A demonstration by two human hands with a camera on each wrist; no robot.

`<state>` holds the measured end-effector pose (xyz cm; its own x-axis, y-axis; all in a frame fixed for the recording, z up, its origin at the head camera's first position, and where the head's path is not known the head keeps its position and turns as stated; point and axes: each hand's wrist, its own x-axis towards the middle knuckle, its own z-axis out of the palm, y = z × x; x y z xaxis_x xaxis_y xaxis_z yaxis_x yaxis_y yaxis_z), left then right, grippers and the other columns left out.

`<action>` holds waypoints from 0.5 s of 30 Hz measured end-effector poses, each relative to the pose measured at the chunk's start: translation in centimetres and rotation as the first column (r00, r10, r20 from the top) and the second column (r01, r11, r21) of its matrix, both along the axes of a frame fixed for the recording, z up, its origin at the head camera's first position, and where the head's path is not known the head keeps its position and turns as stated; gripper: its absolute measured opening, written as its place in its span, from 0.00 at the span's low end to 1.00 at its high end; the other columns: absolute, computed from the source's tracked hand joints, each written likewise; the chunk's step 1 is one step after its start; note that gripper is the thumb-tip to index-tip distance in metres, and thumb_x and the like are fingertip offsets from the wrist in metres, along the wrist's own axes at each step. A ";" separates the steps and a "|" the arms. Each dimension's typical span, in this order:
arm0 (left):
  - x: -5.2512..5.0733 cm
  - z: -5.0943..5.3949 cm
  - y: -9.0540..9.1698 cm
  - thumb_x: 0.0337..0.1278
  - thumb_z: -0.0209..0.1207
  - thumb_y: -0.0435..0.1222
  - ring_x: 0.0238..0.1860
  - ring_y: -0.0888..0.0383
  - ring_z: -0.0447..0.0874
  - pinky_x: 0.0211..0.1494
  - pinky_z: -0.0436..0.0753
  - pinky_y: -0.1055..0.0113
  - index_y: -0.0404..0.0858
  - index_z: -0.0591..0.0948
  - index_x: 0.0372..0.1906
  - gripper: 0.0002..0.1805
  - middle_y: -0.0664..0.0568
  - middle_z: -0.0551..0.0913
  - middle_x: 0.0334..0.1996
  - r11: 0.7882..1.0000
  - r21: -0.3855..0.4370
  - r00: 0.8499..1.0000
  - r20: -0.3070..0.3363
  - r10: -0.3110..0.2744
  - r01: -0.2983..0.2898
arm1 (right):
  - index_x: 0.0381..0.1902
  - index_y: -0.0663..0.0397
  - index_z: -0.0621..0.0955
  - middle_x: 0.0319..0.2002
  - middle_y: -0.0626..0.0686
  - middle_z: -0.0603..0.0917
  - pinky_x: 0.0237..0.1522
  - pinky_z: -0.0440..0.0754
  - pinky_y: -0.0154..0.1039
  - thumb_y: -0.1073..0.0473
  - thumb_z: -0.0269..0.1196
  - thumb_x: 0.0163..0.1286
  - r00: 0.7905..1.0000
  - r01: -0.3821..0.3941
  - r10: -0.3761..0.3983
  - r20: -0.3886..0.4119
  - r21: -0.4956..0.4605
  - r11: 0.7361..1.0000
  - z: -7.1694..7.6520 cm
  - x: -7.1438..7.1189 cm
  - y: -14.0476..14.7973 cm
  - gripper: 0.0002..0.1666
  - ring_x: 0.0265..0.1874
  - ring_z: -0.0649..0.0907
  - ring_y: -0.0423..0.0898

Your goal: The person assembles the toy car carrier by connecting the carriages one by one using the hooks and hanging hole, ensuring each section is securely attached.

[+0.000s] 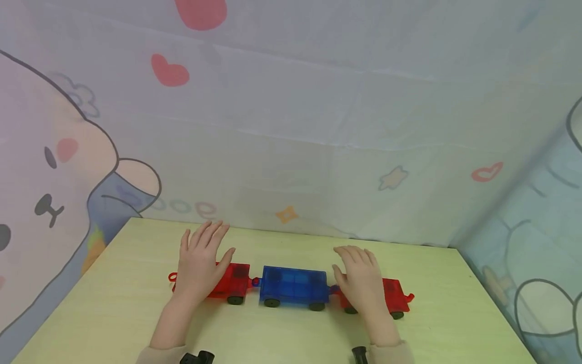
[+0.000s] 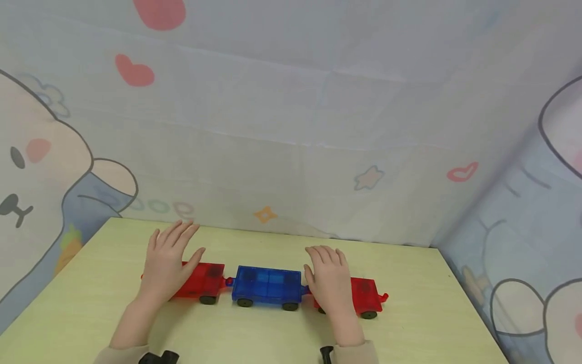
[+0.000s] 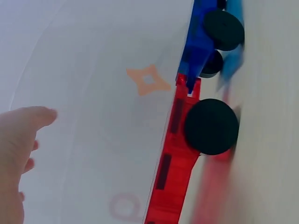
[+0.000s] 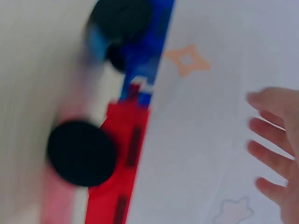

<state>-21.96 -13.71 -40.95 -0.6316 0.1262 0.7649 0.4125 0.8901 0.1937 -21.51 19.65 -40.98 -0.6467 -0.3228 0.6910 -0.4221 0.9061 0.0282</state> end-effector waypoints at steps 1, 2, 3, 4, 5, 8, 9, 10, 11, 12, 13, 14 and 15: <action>0.0 0.0 0.2 0.49 0.69 0.37 0.62 0.38 0.72 0.65 0.63 0.32 0.35 0.78 0.60 0.29 0.39 0.78 0.59 1.000 -0.005 0.999 -0.038 0.015 -0.015 | 0.49 0.58 0.83 0.45 0.57 0.86 0.55 0.78 0.57 0.61 0.73 0.54 0.999 0.017 -0.018 -0.048 -0.015 1.000 -0.2 -0.1 0.4 0.22 0.49 0.83 0.56; 0.0 0.0 0.3 0.51 0.67 0.38 0.63 0.38 0.71 0.65 0.64 0.31 0.35 0.77 0.60 0.29 0.38 0.77 0.60 0.999 -0.017 0.997 -0.069 0.032 -0.033 | 0.48 0.59 0.83 0.45 0.57 0.86 0.54 0.78 0.59 0.61 0.71 0.55 0.995 0.035 -0.038 -0.090 -0.031 0.999 -0.3 -0.2 0.8 0.21 0.49 0.82 0.57; -0.1 -0.1 0.5 0.54 0.64 0.40 0.63 0.37 0.70 0.65 0.64 0.31 0.35 0.77 0.61 0.28 0.38 0.76 0.61 0.998 -0.028 0.995 -0.093 0.047 -0.050 | 0.48 0.60 0.83 0.44 0.58 0.86 0.54 0.78 0.60 0.61 0.70 0.56 0.990 0.046 -0.053 -0.127 -0.056 0.997 -0.5 -0.3 1.1 0.20 0.49 0.82 0.58; -0.1 -0.2 0.6 0.58 0.60 0.42 0.64 0.37 0.69 0.65 0.63 0.30 0.35 0.76 0.62 0.27 0.38 0.75 0.62 0.997 -0.045 0.992 -0.112 0.064 -0.069 | 0.47 0.61 0.83 0.44 0.59 0.86 0.54 0.77 0.61 0.61 0.69 0.56 0.984 0.061 -0.073 -0.159 -0.081 0.995 -0.7 -0.3 1.4 0.19 0.49 0.82 0.59; -0.2 -0.3 0.7 0.64 0.55 0.45 0.65 0.37 0.68 0.64 0.64 0.30 0.36 0.76 0.62 0.26 0.37 0.75 0.63 0.994 -0.062 0.988 -0.131 0.076 -0.085 | 0.47 0.62 0.83 0.44 0.60 0.86 0.54 0.77 0.63 0.61 0.67 0.57 0.978 0.074 -0.093 -0.188 -0.109 0.991 -0.8 -0.4 1.7 0.19 0.49 0.82 0.60; -0.3 -0.7 1.1 0.74 0.37 0.53 0.67 0.36 0.65 0.63 0.63 0.28 0.37 0.75 0.64 0.31 0.37 0.72 0.66 0.989 -0.099 0.983 -0.159 0.096 -0.113 | 0.47 0.63 0.82 0.46 0.62 0.85 0.56 0.73 0.66 0.60 0.64 0.60 0.963 0.113 -0.153 -0.223 -0.182 0.977 -1.2 -0.5 2.4 0.18 0.52 0.79 0.62; -0.4 -0.8 1.1 0.75 0.32 0.55 0.68 0.36 0.64 0.63 0.62 0.28 0.38 0.75 0.65 0.33 0.38 0.71 0.66 0.988 -0.105 0.982 -0.161 0.098 -0.116 | 0.48 0.63 0.81 0.48 0.62 0.84 0.57 0.72 0.67 0.59 0.62 0.62 0.961 0.126 -0.171 -0.217 -0.203 0.971 -1.3 -0.5 2.6 0.19 0.54 0.78 0.63; -0.4 -1.0 1.2 0.75 0.28 0.57 0.69 0.36 0.63 0.63 0.62 0.27 0.39 0.74 0.65 0.36 0.38 0.71 0.67 0.986 -0.114 0.982 -0.160 0.102 -0.121 | 0.50 0.64 0.80 0.50 0.63 0.82 0.58 0.69 0.69 0.57 0.61 0.64 0.962 0.141 -0.186 -0.201 -0.220 0.965 -1.4 -0.4 2.8 0.20 0.56 0.76 0.64; -0.4 -1.1 1.3 0.74 0.26 0.58 0.70 0.36 0.62 0.64 0.61 0.27 0.39 0.74 0.66 0.37 0.38 0.69 0.68 0.985 -0.119 0.983 -0.152 0.104 -0.122 | 0.52 0.63 0.79 0.53 0.64 0.81 0.59 0.67 0.70 0.55 0.59 0.66 0.964 0.158 -0.200 -0.174 -0.230 0.960 -1.4 -0.4 2.9 0.22 0.58 0.74 0.64; -0.5 -1.3 1.3 0.74 0.25 0.58 0.70 0.35 0.60 0.64 0.60 0.27 0.40 0.73 0.67 0.38 0.38 0.68 0.69 0.985 -0.122 0.984 -0.141 0.105 -0.123 | 0.55 0.63 0.78 0.56 0.64 0.79 0.61 0.65 0.71 0.52 0.56 0.69 0.967 0.177 -0.213 -0.141 -0.234 0.956 -1.4 -0.3 3.0 0.24 0.61 0.72 0.65; -0.5 -1.4 1.3 0.74 0.24 0.59 0.71 0.35 0.59 0.64 0.59 0.26 0.41 0.72 0.67 0.38 0.38 0.67 0.70 0.984 -0.126 0.986 -0.129 0.108 -0.124 | 0.58 0.63 0.77 0.59 0.65 0.77 0.62 0.62 0.73 0.49 0.54 0.71 0.969 0.194 -0.223 -0.104 -0.237 0.952 -1.4 -0.2 3.1 0.26 0.63 0.70 0.66; -0.5 -1.5 1.4 0.74 0.24 0.59 0.71 0.35 0.58 0.64 0.59 0.26 0.41 0.72 0.68 0.39 0.38 0.66 0.70 0.983 -0.130 0.987 -0.114 0.111 -0.126 | 0.60 0.61 0.76 0.62 0.65 0.75 0.62 0.60 0.74 0.47 0.52 0.73 0.971 0.208 -0.229 -0.064 -0.239 0.948 -1.3 -0.1 3.2 0.28 0.65 0.68 0.67; -0.5 -1.6 1.4 0.73 0.23 0.60 0.72 0.35 0.57 0.65 0.58 0.26 0.42 0.71 0.69 0.39 0.39 0.65 0.71 0.983 -0.134 0.989 -0.099 0.114 -0.126 | 0.63 0.60 0.74 0.64 0.66 0.72 0.63 0.57 0.75 0.45 0.50 0.74 0.971 0.226 -0.237 -0.021 -0.236 0.945 -1.3 0.0 3.3 0.30 0.67 0.65 0.68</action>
